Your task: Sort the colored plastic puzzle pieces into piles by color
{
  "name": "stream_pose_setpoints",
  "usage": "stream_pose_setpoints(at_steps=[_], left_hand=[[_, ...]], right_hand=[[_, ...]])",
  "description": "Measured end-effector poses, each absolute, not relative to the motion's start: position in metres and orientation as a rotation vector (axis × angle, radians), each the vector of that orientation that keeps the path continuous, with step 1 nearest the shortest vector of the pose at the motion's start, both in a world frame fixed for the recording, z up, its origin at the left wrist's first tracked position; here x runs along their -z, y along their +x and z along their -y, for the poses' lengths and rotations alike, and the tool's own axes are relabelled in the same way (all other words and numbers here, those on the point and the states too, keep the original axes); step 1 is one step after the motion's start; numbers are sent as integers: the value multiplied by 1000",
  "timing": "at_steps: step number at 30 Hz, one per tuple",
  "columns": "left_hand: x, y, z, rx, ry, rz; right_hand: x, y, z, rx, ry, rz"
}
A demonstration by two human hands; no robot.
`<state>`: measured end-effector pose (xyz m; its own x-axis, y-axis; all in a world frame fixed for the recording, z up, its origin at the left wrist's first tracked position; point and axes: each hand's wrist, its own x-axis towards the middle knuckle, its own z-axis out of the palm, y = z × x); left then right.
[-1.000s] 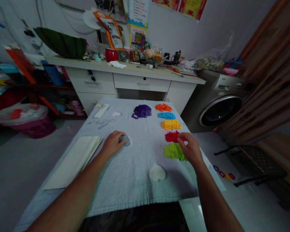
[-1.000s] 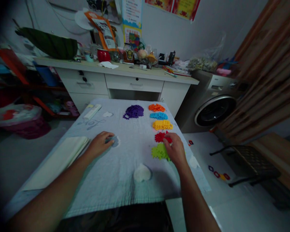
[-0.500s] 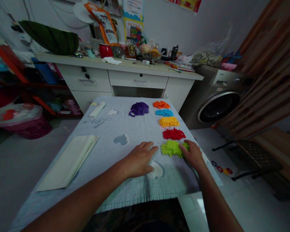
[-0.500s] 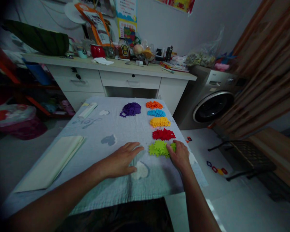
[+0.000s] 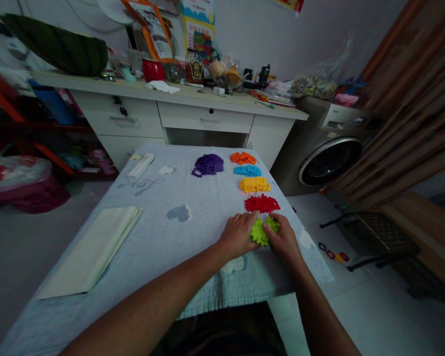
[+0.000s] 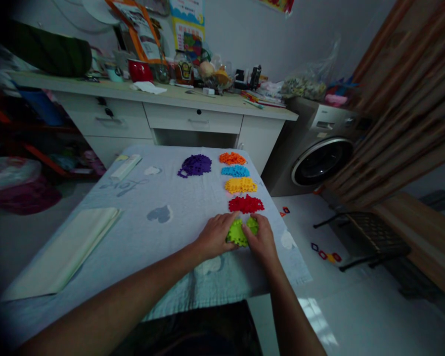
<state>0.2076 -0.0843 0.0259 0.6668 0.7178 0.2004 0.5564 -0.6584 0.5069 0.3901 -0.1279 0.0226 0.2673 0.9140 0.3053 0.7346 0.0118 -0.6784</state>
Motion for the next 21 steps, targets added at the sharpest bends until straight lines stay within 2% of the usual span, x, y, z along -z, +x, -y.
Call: stream_pose_setpoints(at_steps=[11,21], left_hand=[[-8,205,78,-797,2258,-921],[-24,187,71,-838,2038,-916]], right_hand=[[-36,343,128,-585,-1619,1231],[-47,314,115,-716,-1509,1097]])
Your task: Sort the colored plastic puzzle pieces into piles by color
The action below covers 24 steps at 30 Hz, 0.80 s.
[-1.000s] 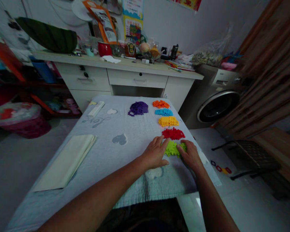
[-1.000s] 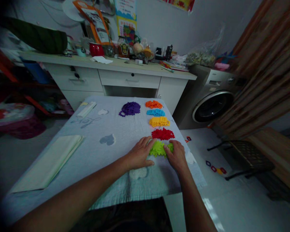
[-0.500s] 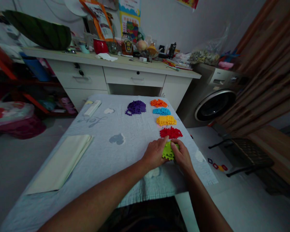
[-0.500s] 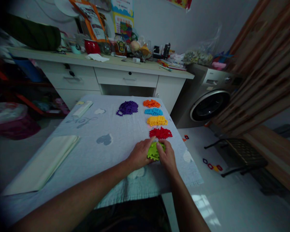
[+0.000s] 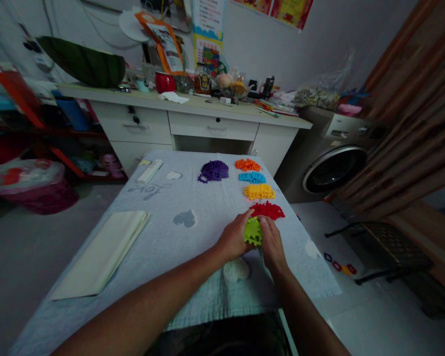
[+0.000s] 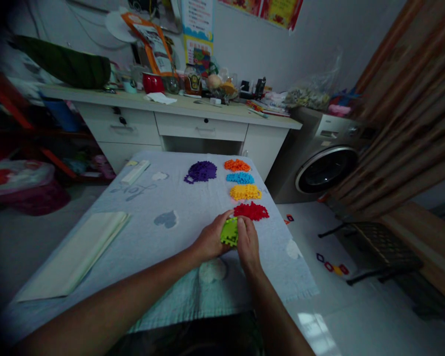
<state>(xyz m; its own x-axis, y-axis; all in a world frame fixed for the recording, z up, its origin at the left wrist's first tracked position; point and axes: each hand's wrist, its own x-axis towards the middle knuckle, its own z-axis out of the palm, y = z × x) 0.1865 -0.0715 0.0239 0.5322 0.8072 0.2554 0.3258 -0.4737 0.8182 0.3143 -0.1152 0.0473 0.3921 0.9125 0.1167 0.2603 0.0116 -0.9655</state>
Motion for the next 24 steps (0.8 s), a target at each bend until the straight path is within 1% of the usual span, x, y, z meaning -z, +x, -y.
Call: stream_pose_setpoints(at_steps=[5,12,18,24], left_hand=[[-38,152,50,-823,1998,-1075],[-51,90,12,-1001,1917,-1365],[-34,60,3,-1089,1782,-1569],[-21,41,-4,-1198,1809,-1703]], right_hand=[[-55,282,84,-827,-1415,1103],[-51,227,11,-1017,-1247,1154],[-40,224,-6,-825,-1324,1342],[-45,240,0,-799,-1333,1632]])
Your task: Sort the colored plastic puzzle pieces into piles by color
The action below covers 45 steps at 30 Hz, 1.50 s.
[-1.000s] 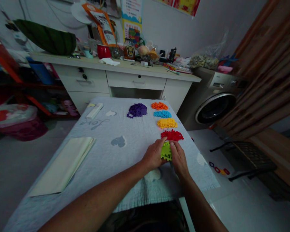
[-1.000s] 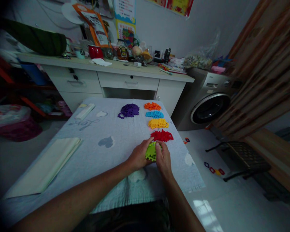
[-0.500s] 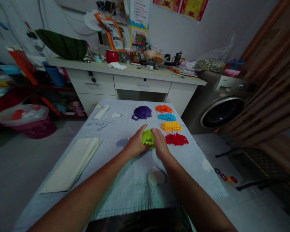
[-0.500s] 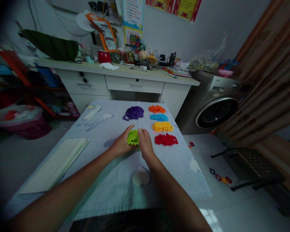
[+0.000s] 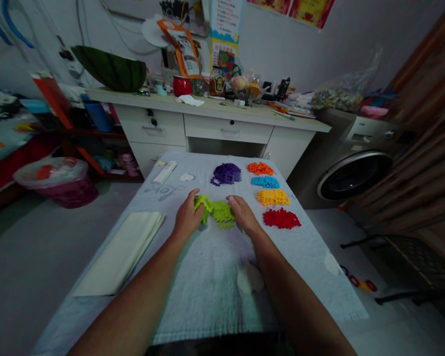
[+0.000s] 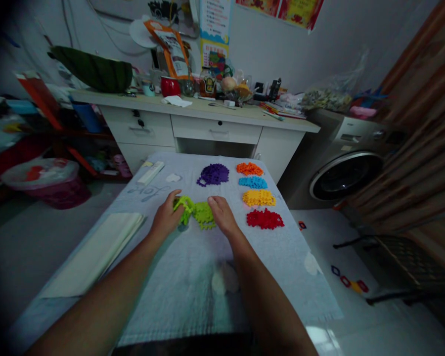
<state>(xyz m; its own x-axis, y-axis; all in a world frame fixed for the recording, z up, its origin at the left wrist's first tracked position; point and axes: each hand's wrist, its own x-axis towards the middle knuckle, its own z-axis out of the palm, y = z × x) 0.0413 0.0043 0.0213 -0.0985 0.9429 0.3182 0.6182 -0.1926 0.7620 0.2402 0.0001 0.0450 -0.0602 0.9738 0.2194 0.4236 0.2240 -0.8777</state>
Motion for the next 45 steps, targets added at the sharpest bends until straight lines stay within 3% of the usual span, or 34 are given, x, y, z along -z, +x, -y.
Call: stream_pose_setpoints(at_steps=[6,11,19,29,37,45], left_hand=[[-18,32,-11,-1324,1974,-1811],[-18,36,-10,-1227,2081,-1727],[-18,53,2,-1062,2370,-1441],[-16,54,3,-955,2460,-1600],[-11,44,-4,-1058,2245,-1766],[-8,34,-11,-1136,2099,-1810]], right_hand=[[-65,308,11,-457,-1534,1801],[-58,369,29,-77,-2112,1538],[-30,371,39,-23,-2191,1540],[-35,330,37,-63,-1839,1850],[-39,318,38,-144,-1653,1723],[-62,275,23,-697,-1311,1674]])
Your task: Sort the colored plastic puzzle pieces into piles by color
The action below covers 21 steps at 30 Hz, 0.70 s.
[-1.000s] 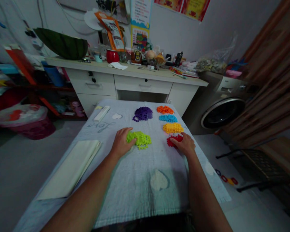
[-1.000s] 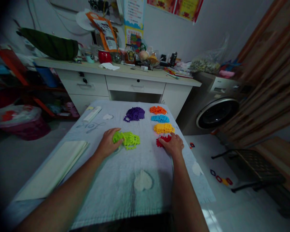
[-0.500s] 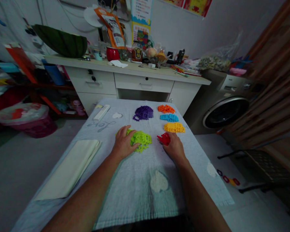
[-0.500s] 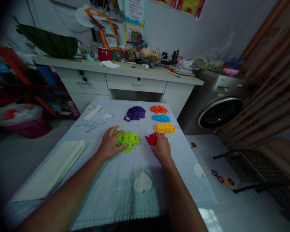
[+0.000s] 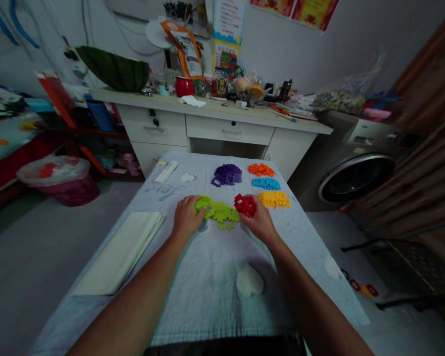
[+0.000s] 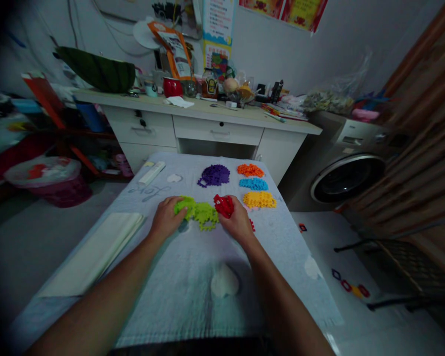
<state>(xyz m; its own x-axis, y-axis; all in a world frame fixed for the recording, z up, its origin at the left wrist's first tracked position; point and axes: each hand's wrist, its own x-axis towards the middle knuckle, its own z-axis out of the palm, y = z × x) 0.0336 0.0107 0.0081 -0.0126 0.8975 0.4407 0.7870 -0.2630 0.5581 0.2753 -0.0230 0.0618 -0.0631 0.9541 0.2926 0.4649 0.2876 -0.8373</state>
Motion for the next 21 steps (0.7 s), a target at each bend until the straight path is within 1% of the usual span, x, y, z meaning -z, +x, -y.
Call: stream_pose_setpoints(at_steps=[3,6,8,14,17,21], left_hand=[[-8,31,-13,-1180,2041,-1856],[-9,27,-15,-1245,1961,-1852],[-10,25,-15,-1297,1896,-1797],[-17,26,-11,-1403,1742,-1547],[-16,27,-11,-1323,1889,-1497],[-11,28,-12,-1235,2068,-1427]], right_hand=[[-70,248,11,-851,-1242,1715],[-71,222,3,-852,-1295,1772],[-67,211,1,-787,-1312,1793],[-49,203,12,-604,-1177,1864],[-45,204,14,-501,-1211,2012],[-46,209,7,-307,-1407,2115]])
